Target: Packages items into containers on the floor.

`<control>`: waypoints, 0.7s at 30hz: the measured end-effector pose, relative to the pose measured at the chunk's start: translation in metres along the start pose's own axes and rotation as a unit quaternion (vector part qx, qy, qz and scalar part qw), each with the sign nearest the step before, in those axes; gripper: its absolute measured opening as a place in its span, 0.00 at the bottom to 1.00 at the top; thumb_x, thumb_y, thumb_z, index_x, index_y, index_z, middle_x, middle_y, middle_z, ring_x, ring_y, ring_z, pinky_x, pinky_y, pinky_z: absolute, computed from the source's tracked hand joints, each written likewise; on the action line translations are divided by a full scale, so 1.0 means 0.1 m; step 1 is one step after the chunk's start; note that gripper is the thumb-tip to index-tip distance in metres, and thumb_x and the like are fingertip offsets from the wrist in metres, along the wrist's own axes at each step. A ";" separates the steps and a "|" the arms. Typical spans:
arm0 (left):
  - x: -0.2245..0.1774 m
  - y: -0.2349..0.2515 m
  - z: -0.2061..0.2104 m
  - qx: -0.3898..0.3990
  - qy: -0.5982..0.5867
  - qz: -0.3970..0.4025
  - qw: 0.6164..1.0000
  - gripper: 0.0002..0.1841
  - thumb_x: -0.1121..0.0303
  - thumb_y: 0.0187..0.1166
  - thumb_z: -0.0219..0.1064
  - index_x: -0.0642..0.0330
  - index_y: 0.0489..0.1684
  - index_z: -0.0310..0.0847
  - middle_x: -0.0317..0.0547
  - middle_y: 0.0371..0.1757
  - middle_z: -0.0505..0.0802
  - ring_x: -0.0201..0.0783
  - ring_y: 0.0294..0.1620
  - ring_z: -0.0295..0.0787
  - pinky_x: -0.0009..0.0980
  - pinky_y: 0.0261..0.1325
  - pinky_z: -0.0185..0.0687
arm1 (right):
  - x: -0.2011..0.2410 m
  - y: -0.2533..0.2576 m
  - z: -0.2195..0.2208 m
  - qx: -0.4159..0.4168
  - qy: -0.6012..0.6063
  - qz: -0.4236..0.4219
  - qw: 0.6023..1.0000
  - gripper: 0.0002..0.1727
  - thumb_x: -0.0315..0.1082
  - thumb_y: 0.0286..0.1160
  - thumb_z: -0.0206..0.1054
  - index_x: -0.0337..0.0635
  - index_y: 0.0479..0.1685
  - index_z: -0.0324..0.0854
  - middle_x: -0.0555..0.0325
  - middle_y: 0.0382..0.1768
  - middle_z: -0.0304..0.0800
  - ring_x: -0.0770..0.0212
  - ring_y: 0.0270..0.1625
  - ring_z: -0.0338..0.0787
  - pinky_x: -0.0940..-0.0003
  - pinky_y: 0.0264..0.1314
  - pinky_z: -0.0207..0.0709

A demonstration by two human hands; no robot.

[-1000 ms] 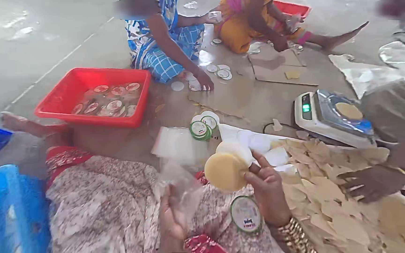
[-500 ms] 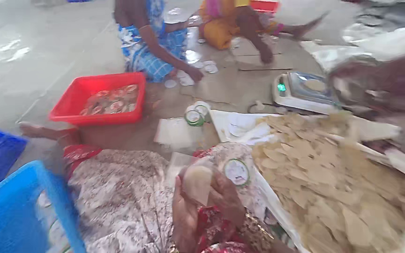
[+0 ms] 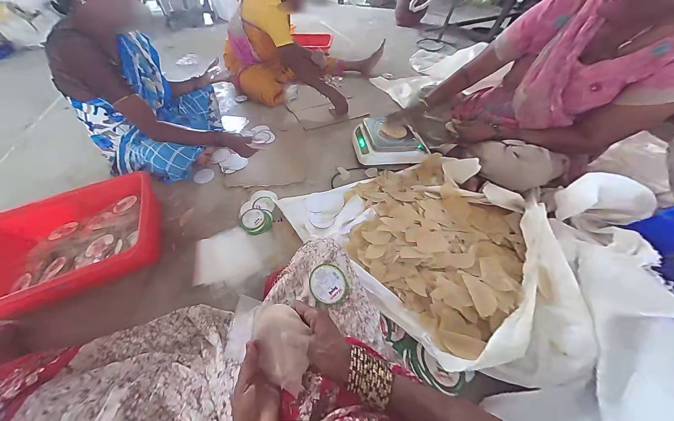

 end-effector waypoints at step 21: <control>0.00 0.14 -0.29 -0.095 -0.075 -0.007 0.993 0.23 0.54 0.96 0.38 0.55 0.56 0.80 0.44 0.43 0.96 0.39 0.45 0.96 0.40 0.48 0.95 | -0.60 -0.03 -2.85 -0.299 -0.187 0.127 0.927 0.16 0.33 0.81 0.65 0.33 0.61 0.84 0.42 0.53 0.91 0.50 0.52 0.93 0.49 0.59 0.84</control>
Point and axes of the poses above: each hand's wrist, its own y-axis towards the middle knuckle, its own z-axis out of the palm, x = y × z, the point moved 10 cm from there along y, towards the middle knuckle
